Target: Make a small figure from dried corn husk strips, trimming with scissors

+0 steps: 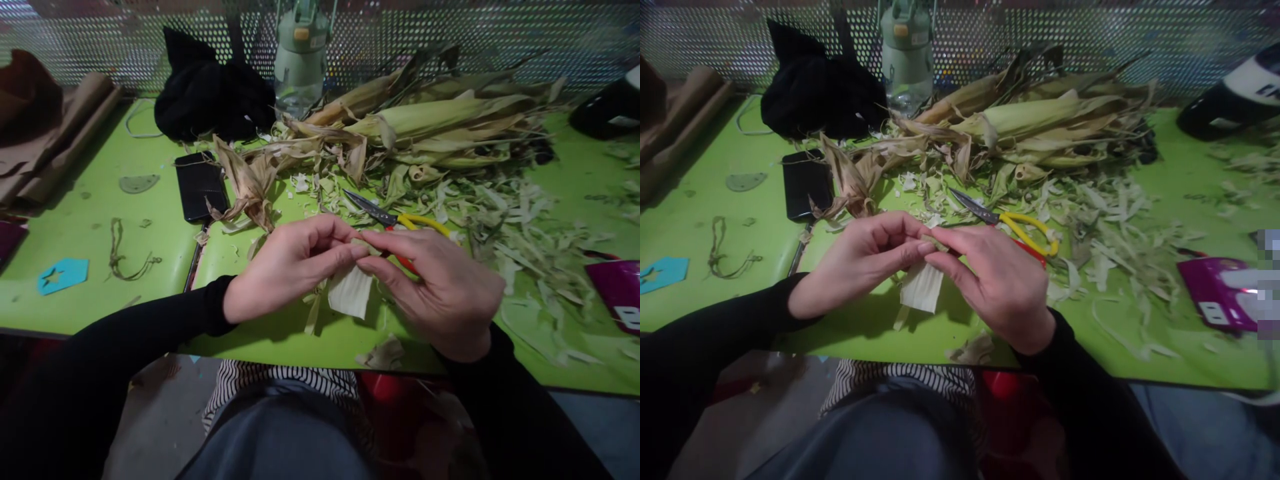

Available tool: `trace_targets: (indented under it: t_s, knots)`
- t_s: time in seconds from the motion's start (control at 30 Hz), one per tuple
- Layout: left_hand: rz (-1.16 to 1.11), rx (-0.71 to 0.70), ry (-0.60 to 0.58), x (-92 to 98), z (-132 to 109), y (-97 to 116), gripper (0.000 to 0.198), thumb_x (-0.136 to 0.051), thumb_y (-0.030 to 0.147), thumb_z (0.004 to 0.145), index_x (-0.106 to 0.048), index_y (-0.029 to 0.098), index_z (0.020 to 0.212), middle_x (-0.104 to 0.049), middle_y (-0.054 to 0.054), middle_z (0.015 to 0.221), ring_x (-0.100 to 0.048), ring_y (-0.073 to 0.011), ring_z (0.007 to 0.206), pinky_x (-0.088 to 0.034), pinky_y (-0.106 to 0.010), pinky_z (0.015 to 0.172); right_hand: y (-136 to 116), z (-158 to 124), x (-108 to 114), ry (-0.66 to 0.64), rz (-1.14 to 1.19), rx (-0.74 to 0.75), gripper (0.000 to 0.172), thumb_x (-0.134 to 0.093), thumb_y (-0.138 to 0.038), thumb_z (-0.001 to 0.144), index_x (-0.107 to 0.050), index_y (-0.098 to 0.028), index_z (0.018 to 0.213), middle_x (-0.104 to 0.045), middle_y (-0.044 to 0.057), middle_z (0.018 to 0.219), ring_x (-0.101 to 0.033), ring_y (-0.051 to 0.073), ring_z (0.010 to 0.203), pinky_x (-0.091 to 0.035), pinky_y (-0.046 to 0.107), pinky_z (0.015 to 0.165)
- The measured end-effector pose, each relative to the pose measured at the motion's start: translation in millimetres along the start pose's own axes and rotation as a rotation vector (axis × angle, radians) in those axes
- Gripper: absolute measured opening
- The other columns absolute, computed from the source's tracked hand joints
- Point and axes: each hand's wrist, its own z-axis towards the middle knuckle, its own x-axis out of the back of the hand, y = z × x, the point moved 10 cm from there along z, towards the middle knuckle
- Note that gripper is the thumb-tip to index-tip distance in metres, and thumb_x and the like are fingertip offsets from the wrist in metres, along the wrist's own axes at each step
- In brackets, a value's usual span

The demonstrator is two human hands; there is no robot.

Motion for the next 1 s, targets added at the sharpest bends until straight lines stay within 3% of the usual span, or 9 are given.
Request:
trace_targets:
  t_s: [0.2, 0.33, 0.53, 0.73, 1.0]
  knots:
    - [-0.053, 0.021, -0.054, -4.0, -0.1, 1.4, 0.036, -0.071, 0.048, 0.085, -0.061, 0.014, 0.082, -0.058, 0.002, 0.063, -0.051, -0.0072, 0.057, -0.04, -0.02, 0.053, 0.2, 0.5, 5.1, 0.008, 0.033, 0.034, 0.026, -0.066, -0.016, 0.092, -0.069, -0.028, 0.116, -0.081, 0.003, 0.097, -0.077, 0.02, 0.082, -0.063, 0.031, 0.072]
    - [-0.047, 0.024, -0.073, -4.9, -1.5, 2.7, 0.033, -0.073, 0.045, 0.084, -0.061, 0.014, 0.081, -0.06, 0.002, 0.063, -0.054, -0.0077, 0.057, -0.042, -0.02, 0.054, 8.0, 2.2, 5.5, -0.018, 0.094, -0.029, 0.024, -0.067, -0.018, 0.092, -0.071, -0.031, 0.111, -0.081, 0.0, 0.097, -0.077, 0.019, 0.082, -0.063, 0.03, 0.072]
    - [0.102, -0.052, -0.073, -3.0, -5.8, 7.4, 0.031, -0.068, 0.045, 0.088, -0.064, 0.015, 0.084, -0.059, 0.0, 0.067, -0.05, -0.0084, 0.059, -0.041, -0.022, 0.054, 12.4, -3.4, 3.3, -0.027, 0.136, -0.042, 0.017, -0.064, -0.024, 0.094, -0.073, -0.03, 0.107, -0.081, 0.001, 0.092, -0.077, 0.019, 0.077, -0.061, 0.03, 0.064]
    - [0.231, -0.14, -0.052, -1.9, -6.6, 15.2, 0.03, -0.065, 0.045, 0.091, -0.067, 0.015, 0.085, -0.061, 0.0, 0.069, -0.049, -0.0087, 0.06, -0.04, -0.022, 0.055, 10.9, -4.3, 3.7, -0.004, 0.16, -0.039, 0.014, -0.063, -0.023, 0.095, -0.074, -0.028, 0.102, -0.08, 0.001, 0.09, -0.077, 0.018, 0.078, -0.062, 0.029, 0.068]
    - [0.157, -0.042, -0.139, -3.3, 3.2, 0.2, 0.036, -0.06, 0.049, 0.093, -0.067, 0.014, 0.092, -0.06, 0.0, 0.07, -0.052, -0.0088, 0.062, -0.042, -0.02, 0.057, 22.5, 1.3, 0.8, 0.016, 0.247, -0.191, 0.013, -0.07, -0.018, 0.088, -0.073, -0.028, 0.095, -0.079, -0.001, 0.085, -0.073, 0.015, 0.07, -0.059, 0.028, 0.06]
